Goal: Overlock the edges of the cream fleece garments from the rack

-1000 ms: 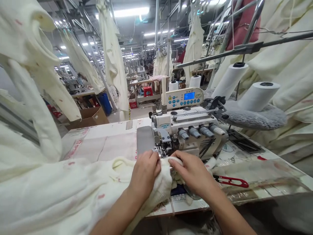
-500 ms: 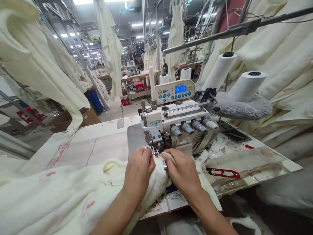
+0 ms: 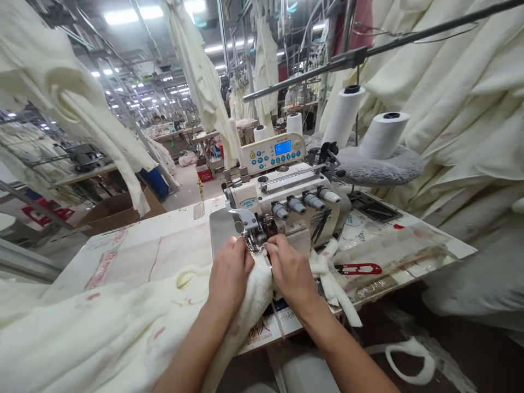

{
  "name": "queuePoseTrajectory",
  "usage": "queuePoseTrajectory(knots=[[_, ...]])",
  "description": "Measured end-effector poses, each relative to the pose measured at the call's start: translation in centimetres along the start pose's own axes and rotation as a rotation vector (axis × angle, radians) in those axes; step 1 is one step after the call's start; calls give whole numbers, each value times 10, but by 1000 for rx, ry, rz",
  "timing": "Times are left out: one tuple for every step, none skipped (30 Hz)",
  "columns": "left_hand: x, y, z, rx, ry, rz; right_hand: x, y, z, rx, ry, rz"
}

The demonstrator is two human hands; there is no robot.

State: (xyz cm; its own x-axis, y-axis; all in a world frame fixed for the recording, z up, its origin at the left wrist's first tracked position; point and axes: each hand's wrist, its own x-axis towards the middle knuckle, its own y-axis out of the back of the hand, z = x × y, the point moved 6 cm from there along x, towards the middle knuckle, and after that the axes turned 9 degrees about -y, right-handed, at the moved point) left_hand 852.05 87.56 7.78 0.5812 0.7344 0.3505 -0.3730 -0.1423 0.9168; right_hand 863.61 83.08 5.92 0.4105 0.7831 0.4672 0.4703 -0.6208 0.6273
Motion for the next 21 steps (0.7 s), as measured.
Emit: queuePoseTrajectory(knots=[[1, 0, -1, 6, 2, 2, -2, 2, 0, -11, 0, 12], [1, 0, -1, 8, 6, 7, -5, 6, -1, -21, 19, 39], [1, 1, -2, 4, 12, 12, -10, 13, -2, -26, 56, 93], [1, 1, -2, -10, 15, 13, -17, 22, -3, -24, 106, 179], [1, 2, -2, -32, 11, 10, -25, 31, -3, -15, 157, 278], [0, 3, -2, -60, 1, 2, -34, 38, -2, 3, 198, 345], [-1, 4, -1, -92, -16, -9, -41, 40, 0, 24, 223, 352], [-2, 6, -1, -120, -32, -22, -45, 37, 3, 46, 220, 284], [-3, 7, -1, -142, -46, -35, -47, 28, 7, 72, 191, 159], [-4, 9, -1, -157, -54, -46, -48, 15, 11, 118, 139, 6], [-5, 11, -2, -169, -54, -56, -50, 2, 15, 180, 74, -130], [-6, 12, -2, -180, -50, -63, -51, -10, 18, 250, 6, -224], [-7, 14, -3, -190, -44, -67, -51, -19, 19, 321, -56, -273], [-7, 15, -4, -200, -39, -68, -50, -26, 20, 387, -107, -298], [-7, 16, -4, -209, -32, -67, -50, -30, 19, 438, -141, -308], [-8, 16, -5, -219, -27, -67, -50, -32, 18, 470, -165, -317], [-8, 16, -5, -227, -21, -68, -49, -32, 16, 491, -185, -328], [-8, 16, -5, -235, -14, -69, -50, -30, 15, 518, -212, -344], [-8, 16, -6, -240, -5, -69, -50, -26, 15, 550, -242, -357], [-9, 16, -6, -242, 5, -67, -50, -21, 15, 581, -267, -362], [-9, 15, -6, -242, 14, -62, -50, -15, 15, 607, -283, -355]])
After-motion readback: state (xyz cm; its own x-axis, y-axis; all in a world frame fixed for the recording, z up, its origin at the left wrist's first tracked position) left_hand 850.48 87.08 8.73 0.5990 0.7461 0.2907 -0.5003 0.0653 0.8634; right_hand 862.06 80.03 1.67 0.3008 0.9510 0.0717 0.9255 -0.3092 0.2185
